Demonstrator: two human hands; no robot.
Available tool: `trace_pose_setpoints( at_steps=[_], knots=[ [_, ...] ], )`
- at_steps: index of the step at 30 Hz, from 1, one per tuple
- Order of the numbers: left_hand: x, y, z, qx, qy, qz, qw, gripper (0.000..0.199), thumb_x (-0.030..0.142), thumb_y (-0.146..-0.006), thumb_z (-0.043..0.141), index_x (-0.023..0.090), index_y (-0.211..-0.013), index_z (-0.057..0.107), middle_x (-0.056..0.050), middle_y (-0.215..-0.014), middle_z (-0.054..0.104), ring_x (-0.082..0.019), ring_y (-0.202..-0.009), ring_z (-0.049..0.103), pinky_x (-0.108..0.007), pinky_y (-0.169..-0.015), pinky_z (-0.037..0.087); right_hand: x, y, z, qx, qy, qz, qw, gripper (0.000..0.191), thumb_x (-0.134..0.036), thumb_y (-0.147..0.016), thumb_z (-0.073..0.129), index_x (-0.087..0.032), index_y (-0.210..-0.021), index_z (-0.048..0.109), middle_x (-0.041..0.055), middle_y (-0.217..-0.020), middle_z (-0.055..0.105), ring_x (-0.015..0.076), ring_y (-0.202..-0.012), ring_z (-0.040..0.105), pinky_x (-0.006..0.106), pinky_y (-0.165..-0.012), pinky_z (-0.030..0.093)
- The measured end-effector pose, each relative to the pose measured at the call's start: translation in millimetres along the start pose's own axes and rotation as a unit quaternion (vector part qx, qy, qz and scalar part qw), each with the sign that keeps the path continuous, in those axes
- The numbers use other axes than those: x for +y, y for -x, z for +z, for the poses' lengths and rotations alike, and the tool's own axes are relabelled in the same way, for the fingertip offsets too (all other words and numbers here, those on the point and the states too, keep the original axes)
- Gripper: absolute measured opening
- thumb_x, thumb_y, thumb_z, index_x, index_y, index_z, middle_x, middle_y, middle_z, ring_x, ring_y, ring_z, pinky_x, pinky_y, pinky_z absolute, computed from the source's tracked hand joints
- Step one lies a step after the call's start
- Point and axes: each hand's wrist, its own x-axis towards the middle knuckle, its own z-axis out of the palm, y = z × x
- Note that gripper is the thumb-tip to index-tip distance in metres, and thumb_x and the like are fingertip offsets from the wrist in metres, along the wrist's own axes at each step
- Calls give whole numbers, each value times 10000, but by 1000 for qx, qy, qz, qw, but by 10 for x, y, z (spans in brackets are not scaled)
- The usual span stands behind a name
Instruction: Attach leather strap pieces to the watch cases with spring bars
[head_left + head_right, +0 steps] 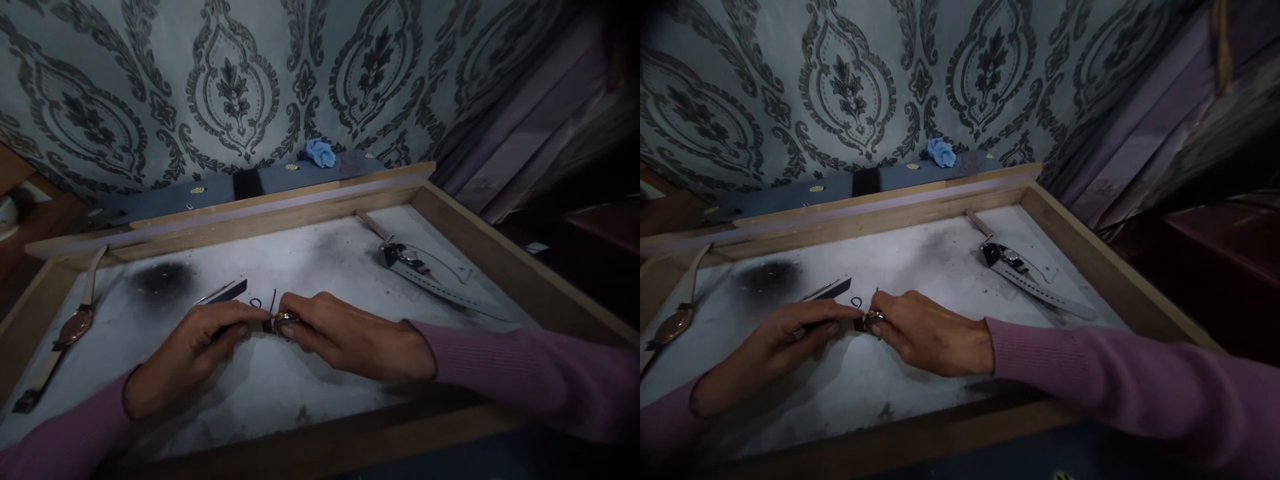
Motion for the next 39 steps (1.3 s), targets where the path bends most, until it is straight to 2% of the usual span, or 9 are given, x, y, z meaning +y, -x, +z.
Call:
trace_pose_setpoints(
  at_steps=[6, 26, 35, 39],
  knots=[
    [-48, 6, -13, -10, 42, -24, 999, 291, 144, -899, 490, 193, -1130, 660, -9, -796, 681, -70, -500, 517, -166, -488, 445, -7, -4, 7, 9, 0, -5, 1000, 88, -152, -927, 413, -173, -841, 419, -43, -616, 440, 77, -503, 375, 207, -473, 263],
    [-60, 25, 15, -4, 22, -37, 999, 284, 170, -911, 487, 187, -1132, 665, -33, -845, 707, -76, -512, 510, -170, -489, 439, 15, -12, 3, 1, -8, -9, 1000, 89, -157, -926, 424, -172, -838, 421, -40, -632, 452, 82, -518, 402, 213, -485, 279],
    [-34, 20, 2, 2, -4, 2, 1000, 315, 111, -902, 487, 230, -1136, 661, 6, -817, 694, -80, -527, 526, -184, -535, 449, 10, -11, -1, -6, -8, -8, 1000, 86, -165, -933, 405, -173, -847, 413, -39, -630, 446, 85, -519, 398, 214, -486, 284],
    [-12, 11, -1, 14, -33, 20, 999, 329, 100, -902, 482, 248, -1132, 665, 5, -849, 695, -110, -647, 592, -215, -641, 482, 14, -14, -4, -6, -7, -5, 1000, 82, -169, -935, 403, -172, -854, 415, -33, -642, 459, 87, -526, 404, 217, -491, 287]
  ],
)
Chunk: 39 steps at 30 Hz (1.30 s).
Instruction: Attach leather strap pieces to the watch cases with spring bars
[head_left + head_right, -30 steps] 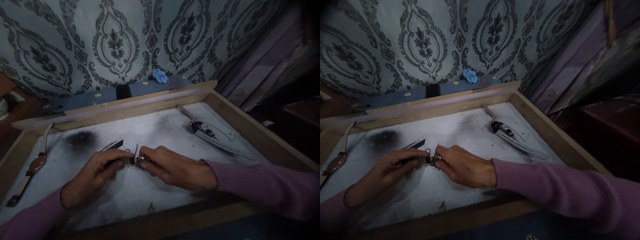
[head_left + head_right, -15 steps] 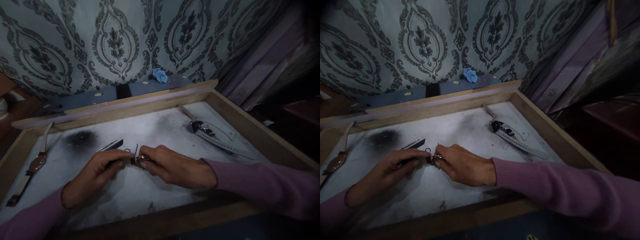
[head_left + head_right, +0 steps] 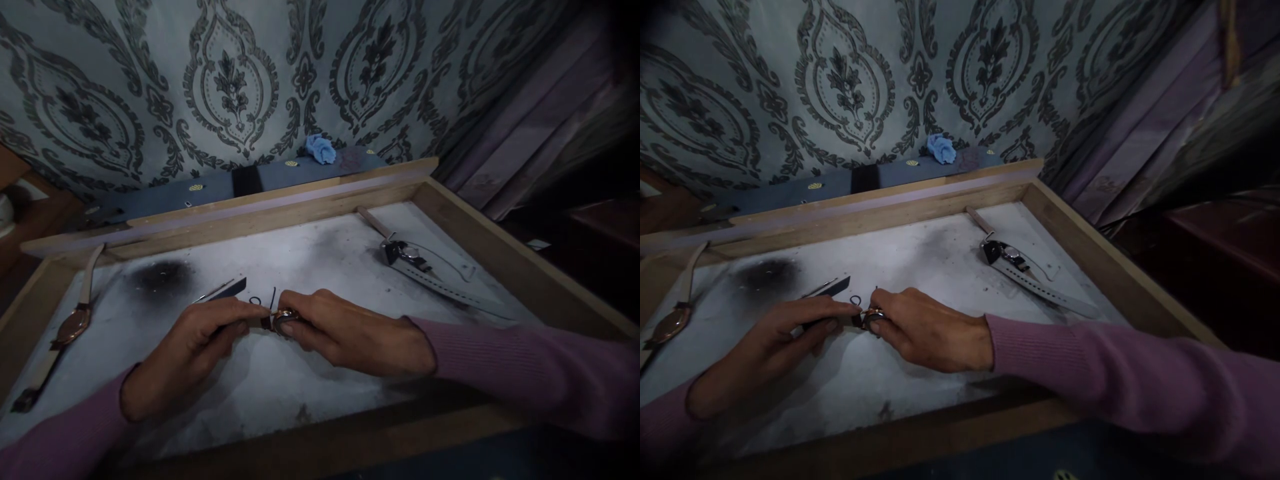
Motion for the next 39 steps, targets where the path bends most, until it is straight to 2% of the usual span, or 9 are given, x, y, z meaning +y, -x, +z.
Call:
trace_pose_setpoints(
  at_steps=[3, 6, 9, 15, 20, 25, 31, 39],
  knots=[
    [4, 2, 4, -3, -6, 4, 1000, 327, 97, -905, 473, 246, -1125, 664, -3, -892, 704, -132, -752, 628, -229, -699, 495, 1, -1, -1, -1, 3, 0, 1000, 83, -162, -935, 405, -171, -854, 416, -35, -641, 461, 86, -523, 405, 220, -494, 283],
    [-1, 5, 7, -6, -9, 0, 1000, 316, 106, -909, 476, 245, -1122, 663, -6, -893, 703, -138, -765, 629, -236, -714, 498, -3, -1, -4, 0, 7, 4, 1000, 83, -157, -933, 414, -169, -851, 423, -36, -638, 459, 87, -525, 410, 223, -498, 282],
    [-2, -2, 4, -4, -10, -5, 1000, 310, 118, -914, 473, 245, -1123, 664, -3, -843, 688, -131, -697, 604, -234, -686, 493, -6, -1, -3, 1, 5, 1, 1000, 82, -155, -931, 417, -167, -851, 426, -35, -642, 465, 87, -523, 408, 224, -500, 281],
    [-5, -13, -8, 8, 15, -8, 1000, 320, 108, -904, 467, 225, -1130, 660, 3, -787, 684, -96, -537, 527, -194, -534, 443, -8, 0, 6, 5, 11, 3, 1000, 73, -147, -923, 414, -170, -856, 427, -41, -621, 453, 89, -511, 394, 227, -498, 272],
    [-15, 6, 2, -2, 19, -25, 1000, 321, 113, -907, 478, 245, -1136, 661, -12, -887, 706, -119, -638, 593, -233, -638, 488, -10, 1, 2, 5, 6, 4, 1000, 92, -172, -929, 409, -175, -838, 418, -39, -617, 453, 88, -504, 392, 224, -485, 272],
    [-7, -4, 13, 2, 12, -21, 1000, 322, 119, -902, 489, 250, -1138, 665, -9, -836, 707, -156, -747, 633, -268, -712, 514, -1, -3, 9, 9, 5, 2, 1000, 96, -173, -929, 401, -178, -834, 414, -44, -610, 441, 83, -498, 381, 215, -474, 271],
    [-6, -5, 15, -1, 17, -14, 1000, 320, 106, -907, 477, 233, -1131, 668, -19, -886, 719, -143, -752, 639, -244, -697, 511, -9, -9, 8, 2, 3, 8, 1000, 96, -167, -931, 406, -174, -836, 416, -40, -621, 452, 82, -503, 390, 215, -478, 272],
    [2, -4, 1, 5, 9, -19, 1000, 308, 130, -896, 493, 248, -1111, 679, -8, -810, 705, -161, -755, 644, -267, -712, 522, 7, -4, 9, 7, 13, -1, 1000, 89, -182, -931, 406, -174, -844, 425, -39, -615, 461, 89, -509, 401, 224, -489, 269]
  ],
)
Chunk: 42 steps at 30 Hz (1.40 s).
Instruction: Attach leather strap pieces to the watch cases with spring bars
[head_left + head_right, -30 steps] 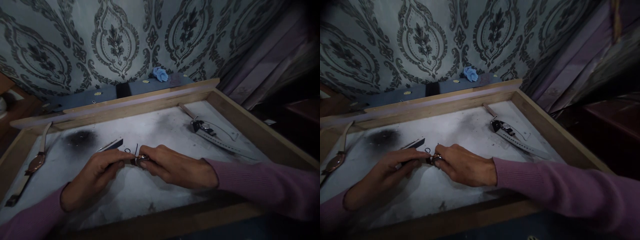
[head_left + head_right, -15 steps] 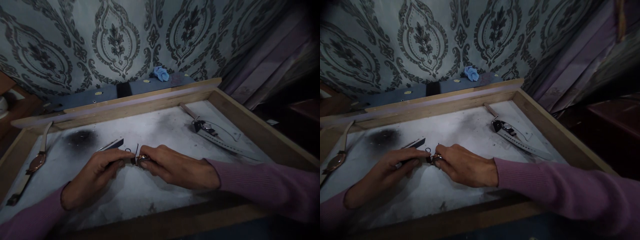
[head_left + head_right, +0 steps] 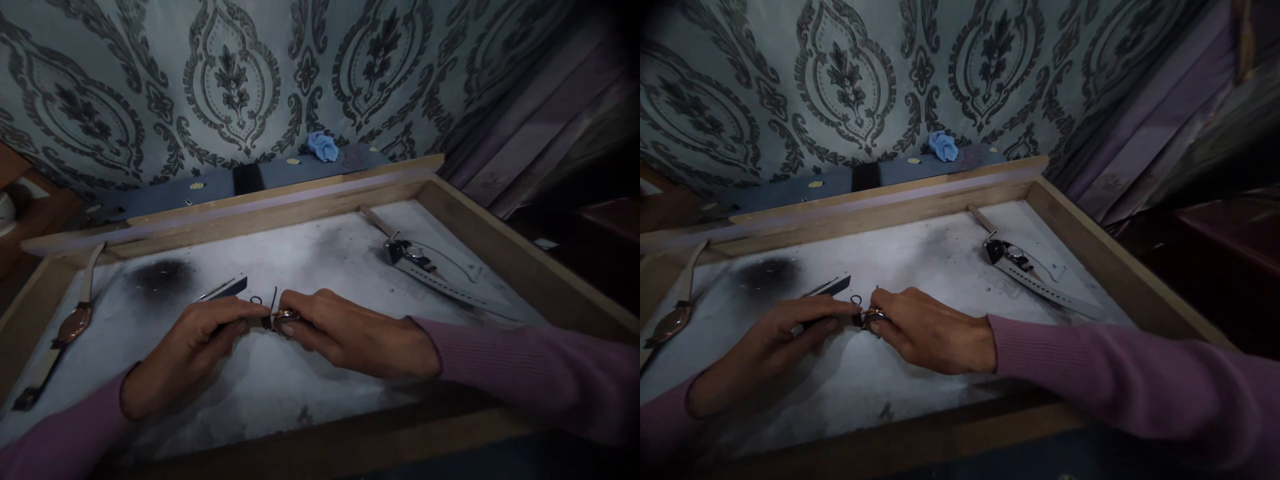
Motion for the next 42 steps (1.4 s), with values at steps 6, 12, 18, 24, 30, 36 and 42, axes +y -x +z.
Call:
trace_pose_setpoints(
  at_steps=[6, 12, 18, 24, 30, 36, 42],
  knots=[
    [-17, -4, -9, -9, 2, 10, 1000, 321, 125, -899, 493, 254, -1132, 671, 0, -757, 676, -156, -753, 632, -267, -719, 519, 2, -3, 1, -2, -8, 0, 1000, 90, -173, -930, 399, -172, -842, 419, -41, -614, 446, 83, -500, 381, 217, -479, 268],
    [-14, 6, 1, -11, 12, 4, 1000, 325, 109, -904, 488, 257, -1126, 674, 4, -833, 705, -115, -651, 601, -227, -643, 496, 12, -8, 13, -1, -14, -1, 1000, 78, -171, -937, 395, -171, -864, 419, -42, -617, 436, 86, -503, 380, 223, -481, 263],
    [-17, -5, 25, -9, 29, 5, 1000, 314, 111, -909, 482, 245, -1110, 684, -1, -796, 691, -124, -655, 602, -240, -651, 501, 12, 3, 5, -6, -24, -2, 1000, 94, -181, -951, 382, -177, -861, 406, -37, -634, 450, 86, -510, 382, 227, -484, 273],
    [-32, 3, 44, -2, 29, 15, 999, 318, 120, -916, 472, 242, -1113, 690, 1, -734, 661, -136, -685, 609, -257, -695, 500, -34, 13, -23, -15, -35, 13, 999, 152, -188, -969, 352, -189, -817, 363, -47, -618, 461, 69, -484, 384, 218, -479, 289],
    [-69, 28, 54, 2, 8, 53, 999, 379, 78, -907, 454, 266, -1156, 669, -8, -810, 680, -133, -703, 602, -223, -639, 458, -68, 14, -39, -32, -36, 32, 998, 169, -184, -968, 349, -193, -800, 345, -48, -617, 491, 59, -475, 407, 204, -482, 315],
    [-92, 34, 53, 5, -12, 72, 997, 436, 43, -893, 454, 297, -1194, 641, 14, -760, 645, -118, -652, 573, -204, -585, 410, -8, 9, 2, -8, -54, 1, 999, 160, -192, -968, 349, -195, -809, 358, -22, -658, 519, 91, -560, 483, 215, -528, 374],
    [-117, 47, 49, -7, -8, 67, 998, 453, 37, -893, 457, 313, -1211, 624, 9, -877, 684, -123, -757, 619, -213, -658, 449, 18, -6, 30, 3, -76, -13, 997, 147, -181, -955, 370, -194, -809, 379, -27, -649, 514, 104, -567, 488, 231, -548, 384]
  ],
)
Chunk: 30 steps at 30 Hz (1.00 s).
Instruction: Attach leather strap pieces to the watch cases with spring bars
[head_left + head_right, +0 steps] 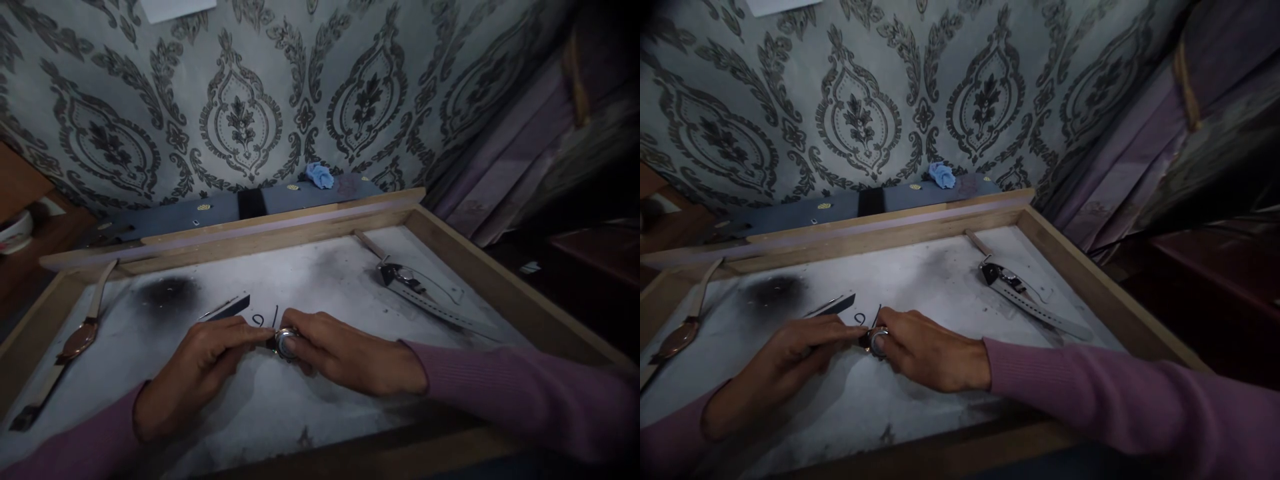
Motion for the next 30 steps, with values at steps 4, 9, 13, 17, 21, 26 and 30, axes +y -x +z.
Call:
trace_pose_setpoints(
  at_steps=[4, 9, 13, 17, 21, 26, 30],
  knots=[
    [22, -10, -3, 4, 5, -1, 1000, 411, 53, -903, 466, 302, -1182, 637, 17, -889, 710, -116, -771, 646, -210, -686, 478, 2, -3, 5, 5, -4, -13, 1000, 150, -169, -952, 369, -193, -805, 386, -31, -647, 509, 103, -565, 483, 233, -555, 378],
    [59, -28, -21, 2, 0, -13, 1000, 353, 63, -898, 482, 263, -1123, 666, 10, -931, 738, -116, -767, 671, -216, -722, 507, -8, 1, 6, 4, -2, -8, 1000, 136, -165, -946, 375, -193, -815, 396, -35, -637, 508, 103, -554, 474, 231, -545, 363],
    [80, -41, -35, -6, -9, -27, 1000, 318, 76, -896, 502, 249, -1093, 681, 2, -935, 746, -128, -810, 686, -213, -735, 509, -5, 2, 13, 3, 7, -14, 1000, 114, -178, -952, 369, -188, -844, 402, -33, -640, 505, 103, -559, 464, 229, -543, 359],
    [80, -31, -43, -11, -19, -16, 1000, 292, 117, -919, 501, 258, -1105, 674, -3, -943, 742, -137, -828, 686, -220, -723, 500, -11, 1, 21, 3, 26, -15, 1000, 113, -189, -953, 370, -189, -842, 392, -31, -655, 482, 101, -560, 441, 226, -524, 344],
    [50, 2, -52, -18, -43, -4, 999, 301, 130, -939, 469, 252, -1140, 656, -17, -905, 728, -138, -773, 675, -230, -669, 485, -19, 0, 30, -2, 14, -14, 1000, 110, -170, -950, 364, -190, -843, 379, -33, -654, 477, 92, -531, 419, 223, -500, 327],
    [29, 17, -52, -25, -57, 11, 998, 341, 115, -941, 456, 274, -1187, 631, -13, -921, 719, -132, -763, 668, -230, -648, 477, -9, 2, 60, 5, 34, -5, 999, 116, -182, -945, 379, -191, -830, 371, -45, -621, 437, 89, -508, 389, 225, -479, 295],
    [57, 10, -41, -19, -57, 1, 998, 318, 127, -936, 470, 261, -1159, 652, -18, -923, 728, -145, -778, 674, -238, -666, 496, -5, -4, 90, 17, 44, 7, 999, 123, -193, -942, 374, -193, -819, 371, -45, -614, 435, 93, -509, 383, 231, -486, 289]
  ],
)
